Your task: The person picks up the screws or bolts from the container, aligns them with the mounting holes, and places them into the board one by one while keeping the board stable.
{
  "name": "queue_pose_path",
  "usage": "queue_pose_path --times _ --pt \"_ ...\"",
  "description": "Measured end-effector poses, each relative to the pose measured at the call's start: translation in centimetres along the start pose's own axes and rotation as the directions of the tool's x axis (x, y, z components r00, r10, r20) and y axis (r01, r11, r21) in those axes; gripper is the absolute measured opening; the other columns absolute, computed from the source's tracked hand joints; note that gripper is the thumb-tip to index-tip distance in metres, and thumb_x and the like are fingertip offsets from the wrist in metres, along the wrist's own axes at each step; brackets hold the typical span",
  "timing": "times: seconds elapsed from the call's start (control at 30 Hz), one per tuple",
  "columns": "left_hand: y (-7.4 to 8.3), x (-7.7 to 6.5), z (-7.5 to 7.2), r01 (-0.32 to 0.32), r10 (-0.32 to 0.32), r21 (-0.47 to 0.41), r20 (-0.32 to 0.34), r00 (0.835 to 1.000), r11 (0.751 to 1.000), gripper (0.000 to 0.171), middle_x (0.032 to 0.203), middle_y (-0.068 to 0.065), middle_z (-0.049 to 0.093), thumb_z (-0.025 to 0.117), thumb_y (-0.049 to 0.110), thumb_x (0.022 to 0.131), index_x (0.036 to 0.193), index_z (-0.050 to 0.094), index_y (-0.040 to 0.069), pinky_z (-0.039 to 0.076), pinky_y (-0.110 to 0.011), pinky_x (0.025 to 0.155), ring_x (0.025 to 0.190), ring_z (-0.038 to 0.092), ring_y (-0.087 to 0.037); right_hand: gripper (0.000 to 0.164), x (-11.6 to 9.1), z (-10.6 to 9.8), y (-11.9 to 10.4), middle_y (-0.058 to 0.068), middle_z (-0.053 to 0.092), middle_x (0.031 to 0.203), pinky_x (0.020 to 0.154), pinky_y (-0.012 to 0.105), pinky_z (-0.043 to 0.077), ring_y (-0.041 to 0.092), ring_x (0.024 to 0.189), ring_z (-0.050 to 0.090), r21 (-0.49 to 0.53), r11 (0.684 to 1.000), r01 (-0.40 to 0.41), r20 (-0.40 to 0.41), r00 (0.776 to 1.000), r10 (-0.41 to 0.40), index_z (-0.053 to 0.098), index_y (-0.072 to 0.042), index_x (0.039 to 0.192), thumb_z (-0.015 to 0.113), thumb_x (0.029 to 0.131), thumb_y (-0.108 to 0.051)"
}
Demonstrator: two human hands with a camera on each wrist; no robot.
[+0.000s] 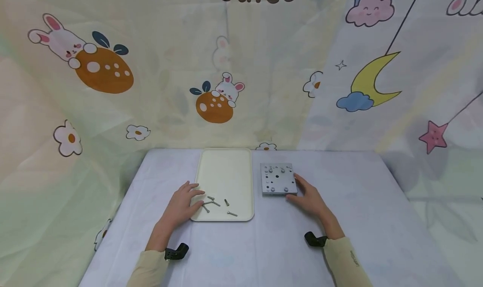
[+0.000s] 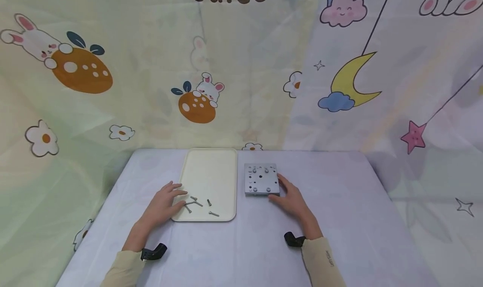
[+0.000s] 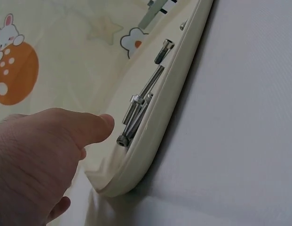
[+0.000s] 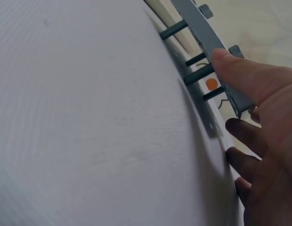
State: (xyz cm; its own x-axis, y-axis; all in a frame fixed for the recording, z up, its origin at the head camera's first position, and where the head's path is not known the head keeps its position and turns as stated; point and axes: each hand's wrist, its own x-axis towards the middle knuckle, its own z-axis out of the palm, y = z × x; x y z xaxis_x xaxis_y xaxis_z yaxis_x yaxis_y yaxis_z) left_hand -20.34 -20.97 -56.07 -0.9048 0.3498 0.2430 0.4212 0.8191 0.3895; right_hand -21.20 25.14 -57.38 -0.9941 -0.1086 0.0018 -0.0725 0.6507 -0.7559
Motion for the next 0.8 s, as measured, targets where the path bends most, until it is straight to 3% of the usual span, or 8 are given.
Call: queue_pose_path --times 0.13,0.37,0.57,0.8 --pt "0.7 0.5 0.6 -0.030 0.030 -0.008 0.024 0.999 1.000 0.028 0.125 -0.010 0.060 0.075 0.028 0.085 0.111 0.072 0.016 0.036 -0.061 0.097 0.128 0.043 -0.040 0.096 -0.4 0.1 0.3 0.019 0.041 0.147 0.111 0.054 0.022 0.037 0.140 0.027 0.018 1.000 -0.014 -0.006 1.000 0.014 0.028 -0.012 0.153 0.079 0.079 -0.046" --pt "1.7 1.7 1.6 -0.092 0.092 0.011 0.006 0.996 0.996 0.025 0.120 -0.004 0.063 0.078 0.026 0.081 0.106 0.073 0.021 0.031 -0.060 0.101 0.127 0.044 -0.037 0.091 -0.3 0.2 0.4 0.017 0.042 0.147 0.112 0.052 0.021 0.034 0.140 0.028 0.060 0.998 -0.003 -0.015 1.000 0.004 0.027 -0.018 0.154 0.077 0.082 -0.043" --pt "3.1 3.1 2.2 -0.172 0.172 -0.006 0.054 0.984 0.985 0.025 0.115 -0.001 0.063 0.079 0.027 0.081 0.105 0.075 0.022 0.038 -0.052 0.099 0.125 0.047 -0.033 0.091 -0.1 0.0 0.2 0.015 0.041 0.148 0.112 0.051 0.021 0.033 0.140 0.028 0.079 0.997 -0.024 -0.018 1.000 0.026 0.028 -0.018 0.154 0.077 0.082 -0.044" --pt "4.6 3.8 2.8 -0.212 0.211 -0.009 0.129 0.969 0.977 0.025 0.114 -0.002 0.063 0.080 0.026 0.080 0.104 0.076 0.022 0.040 -0.053 0.097 0.126 0.046 -0.035 0.095 -0.3 0.2 0.0 0.015 0.044 0.146 0.111 0.055 0.018 0.034 0.140 0.028 0.086 0.995 -0.060 -0.019 0.998 0.062 0.026 -0.017 0.154 0.078 0.079 -0.046"
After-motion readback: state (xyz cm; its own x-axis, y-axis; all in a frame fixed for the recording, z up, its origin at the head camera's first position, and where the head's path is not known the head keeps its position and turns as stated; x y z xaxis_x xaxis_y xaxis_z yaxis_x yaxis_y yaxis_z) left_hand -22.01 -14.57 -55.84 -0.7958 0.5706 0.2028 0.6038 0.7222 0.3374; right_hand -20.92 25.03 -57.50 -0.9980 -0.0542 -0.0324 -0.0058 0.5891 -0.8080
